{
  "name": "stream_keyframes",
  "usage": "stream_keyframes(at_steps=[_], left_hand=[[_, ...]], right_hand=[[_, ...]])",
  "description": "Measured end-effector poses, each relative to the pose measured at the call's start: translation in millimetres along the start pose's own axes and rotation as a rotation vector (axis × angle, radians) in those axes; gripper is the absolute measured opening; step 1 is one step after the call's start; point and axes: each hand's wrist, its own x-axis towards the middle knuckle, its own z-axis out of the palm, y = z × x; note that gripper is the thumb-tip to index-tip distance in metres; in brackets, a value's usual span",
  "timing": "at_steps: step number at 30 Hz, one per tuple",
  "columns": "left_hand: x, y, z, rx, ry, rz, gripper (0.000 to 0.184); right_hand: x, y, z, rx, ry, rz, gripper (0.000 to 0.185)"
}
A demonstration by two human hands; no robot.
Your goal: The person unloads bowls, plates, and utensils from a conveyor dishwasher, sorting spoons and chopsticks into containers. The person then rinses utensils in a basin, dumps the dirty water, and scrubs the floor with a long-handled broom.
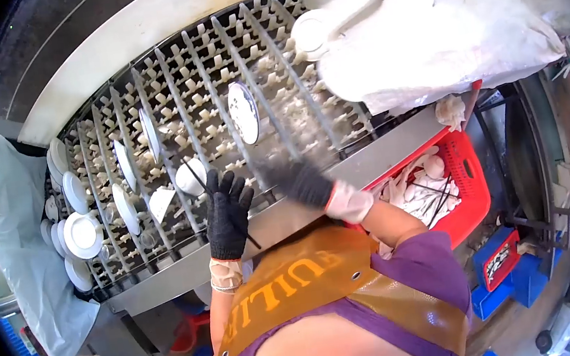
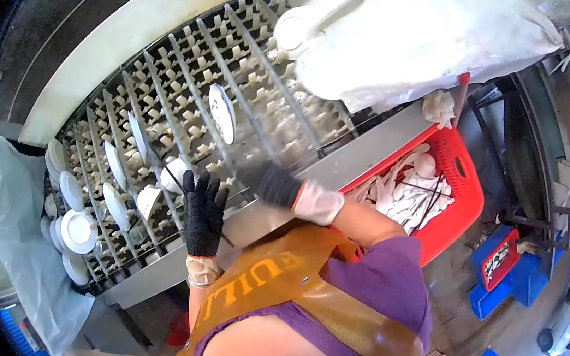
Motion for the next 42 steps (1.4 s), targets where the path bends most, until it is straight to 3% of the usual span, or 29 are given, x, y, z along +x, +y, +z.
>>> stream_keyframes(at_steps=[2,4,5,6,7,8,9,10,11,12,14,16,18,20,22,24,26,28,30,32,34,36,42], left_hand=[[6.9,-6.2,-3.0,-0.066,-0.091,-0.083,0.038],[14.9,-19.9,-22.1,0.116,0.071,0.022,0.03],[13.2,-17.4,-23.9,-0.093,0.021,-0.029,0.027],[9.9,-15.3,-27.3,-0.301,-0.028,-0.076,0.024],[7.8,-13.7,-33.7,-0.303,-0.018,-0.066,0.024],[5.4,-12.8,-42.9,-0.321,-0.046,-0.117,0.023],[0.7,-12.1,-52.7,-0.337,-0.074,-0.169,0.023],[-3.9,-13.5,-59.1,-0.351,-0.101,-0.22,0.023],[-7.7,-16.2,-61.8,-0.311,-0.046,-0.225,0.026],[-8.4,-18.1,-62.8,-0.31,-0.039,-0.209,0.026],[-10.2,-23.0,-62.8,-0.491,-0.174,-0.134,0.028],[-11.2,-28.6,-57.7,-0.481,-0.156,-0.097,0.029],[-8.4,-29.3,-54.2,-0.471,-0.143,-0.075,0.029],[-9.4,-32.6,-50.8,-0.372,-0.157,-0.103,0.029],[-6.5,-35.4,-52.0,-0.368,-0.192,-0.112,0.028],[-5.6,-38.2,-46.7,-0.383,-0.177,-0.101,0.029],[-1.7,-43.6,-49.3,-0.4,-0.223,-0.105,0.029],[0.9,-43.4,-47.1,-0.413,-0.267,-0.104,0.029],[-2.1,-46.3,-39.2,-0.383,-0.21,-0.089,0.028],[-0.3,-50.5,-37.8,-0.407,-0.214,-0.092,0.029],[-1.4,-51.6,-31.9,-0.35,-0.168,-0.075,0.029],[2.9,-52.9,-31.4,-0.361,-0.228,-0.082,0.028],[8.8,-64.5,-28.2,-0.361,-0.204,-0.076,0.028]], right_hand=[[16.6,-17.9,-46.7,0.579,-0.619,0.036,0.029],[20.6,51.8,27.3,0.565,0.156,-0.139,0.03],[32.7,90.4,34.9,0.226,0.281,0.058,0.028],[48.1,124.8,23.2,0.123,0.359,0.261,0.028],[63.4,159.1,11.5,0.04,0.414,0.471,0.03],[70.2,217.8,34.2,0.236,0.372,0.466,0.042],[80.0,259.2,52.5,0.104,0.246,0.458,0.047],[97.2,276.2,41.6,0.061,0.068,0.601,0.058],[98.8,285.5,55.4,-0.268,0.195,0.705,0.068],[105.7,304.0,61.0,-0.307,0.139,0.814,0.073],[107.6,323.8,51.8,0.152,0.002,1.18,0.064],[118.1,369.1,73.1,0.193,-0.085,0.884,0.057],[135.9,325.9,24.4,0.07,-0.013,0.621,0.05],[144.5,288.3,-4.9,0.139,0.127,0.447,0.04],[152.6,254.1,-23.2,-0.108,0.022,0.149,0.03],[166.3,264.3,46.3,-0.347,0.025,-0.12,0.02],[145.6,227.7,37.9,-0.683,-0.037,-0.387,0.012],[125.8,236.2,41.3,0.04,0.154,-0.36,0.015],[113.6,243.1,37.6,0.097,0.218,0.025,0.046],[80.0,262.5,41.0,0.284,0.198,0.427,0.058],[51.6,290.4,57.1,0.273,-0.456,0.444,0.066],[35.4,276.9,37.7,0.301,-0.466,0.396,0.056],[28.3,185.9,-22.3,0.597,-0.105,0.49,0.039]])
